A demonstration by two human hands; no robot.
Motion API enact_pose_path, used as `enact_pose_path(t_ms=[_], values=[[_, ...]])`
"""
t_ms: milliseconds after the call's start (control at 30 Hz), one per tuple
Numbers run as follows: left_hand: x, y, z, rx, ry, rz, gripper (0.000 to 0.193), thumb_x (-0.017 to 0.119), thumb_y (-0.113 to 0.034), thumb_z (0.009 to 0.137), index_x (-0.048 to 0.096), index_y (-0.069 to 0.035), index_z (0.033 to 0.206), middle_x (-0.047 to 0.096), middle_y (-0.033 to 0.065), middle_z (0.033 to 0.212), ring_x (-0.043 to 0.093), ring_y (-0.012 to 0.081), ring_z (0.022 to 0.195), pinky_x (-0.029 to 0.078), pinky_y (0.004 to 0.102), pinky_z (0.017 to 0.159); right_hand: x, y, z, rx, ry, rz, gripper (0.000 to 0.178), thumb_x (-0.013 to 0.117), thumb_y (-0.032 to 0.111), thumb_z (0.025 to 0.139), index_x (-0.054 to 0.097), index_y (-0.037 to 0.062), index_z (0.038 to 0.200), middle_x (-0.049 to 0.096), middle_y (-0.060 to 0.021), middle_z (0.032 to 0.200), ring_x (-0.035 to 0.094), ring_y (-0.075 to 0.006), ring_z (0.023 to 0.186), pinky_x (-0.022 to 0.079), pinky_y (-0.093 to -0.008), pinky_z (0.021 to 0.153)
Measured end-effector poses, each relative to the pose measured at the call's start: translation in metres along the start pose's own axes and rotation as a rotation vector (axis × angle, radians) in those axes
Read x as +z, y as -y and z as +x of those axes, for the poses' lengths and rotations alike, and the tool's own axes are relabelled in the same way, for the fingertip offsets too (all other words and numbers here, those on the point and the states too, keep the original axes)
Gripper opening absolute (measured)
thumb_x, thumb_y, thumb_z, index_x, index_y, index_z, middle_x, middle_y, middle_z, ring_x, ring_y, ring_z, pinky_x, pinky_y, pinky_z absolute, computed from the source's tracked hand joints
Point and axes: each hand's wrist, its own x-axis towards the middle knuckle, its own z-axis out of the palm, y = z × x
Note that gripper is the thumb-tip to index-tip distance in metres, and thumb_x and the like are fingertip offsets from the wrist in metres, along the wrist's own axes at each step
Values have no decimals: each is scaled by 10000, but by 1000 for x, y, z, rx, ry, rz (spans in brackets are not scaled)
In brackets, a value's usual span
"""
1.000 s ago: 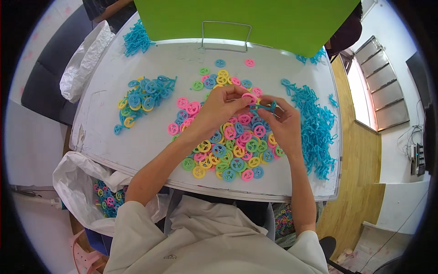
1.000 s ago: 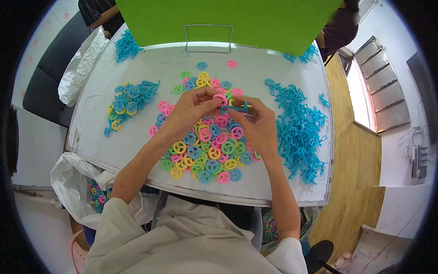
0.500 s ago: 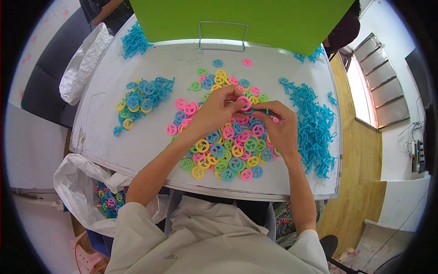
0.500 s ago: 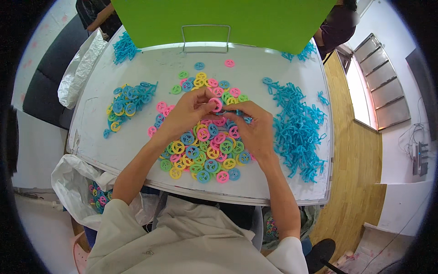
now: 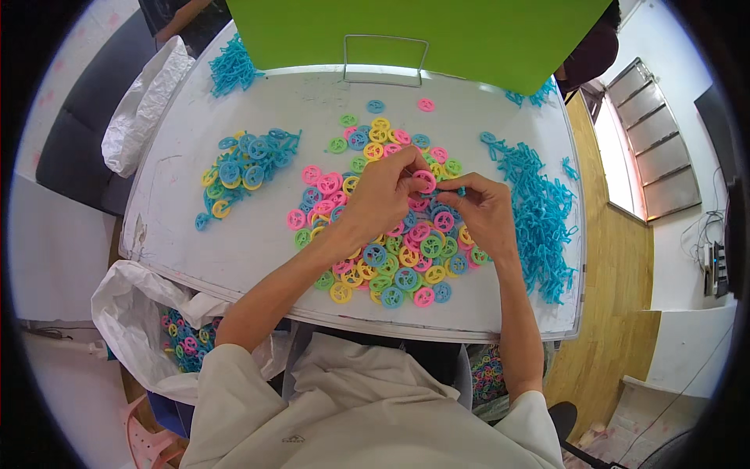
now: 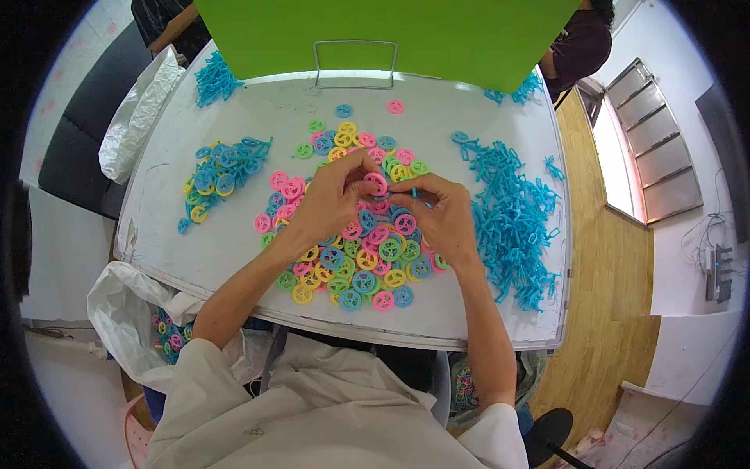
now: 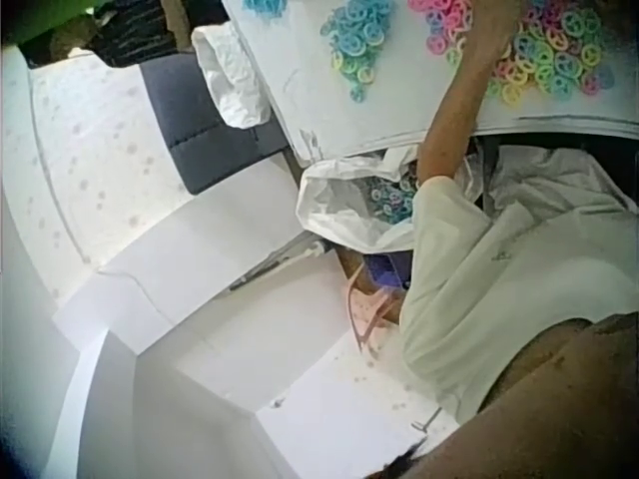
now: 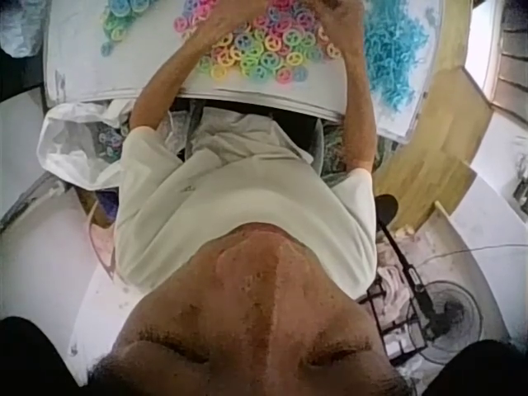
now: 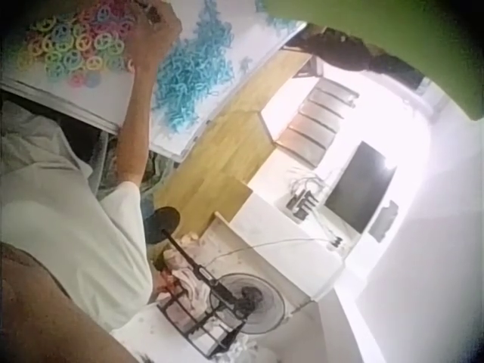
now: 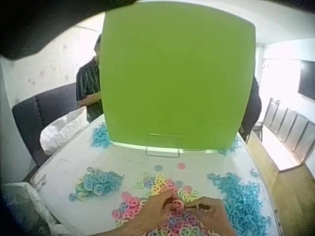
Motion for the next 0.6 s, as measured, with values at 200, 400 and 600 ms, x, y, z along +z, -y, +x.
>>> enact_pose_path(t_ms=[200,400,600], values=[[-1,-6,-1,-28,28,63,98,496,82,870,518,21,945,605,61,876,608,124,796,518,260,686,4,-5,1,144,-9,98,171,688,56,824,674,-6,983,660,-31,787,576,-63,684,464,-198,626],[-1,-9,1,-43,-36,-224,176,509,10,916,572,18,1080,627,93,1039,630,148,885,549,273,781,17,10,1,201,-148,365,315,646,111,879,561,19,1168,629,-36,782,609,-83,717,510,-212,690],[0,-6,2,-82,-11,-228,246,507,-2,924,575,18,1160,616,111,1130,627,166,960,549,278,817,13,-2,-1,155,-148,234,296,651,106,876,527,34,1135,625,-21,775,605,-80,758,506,-214,708]])
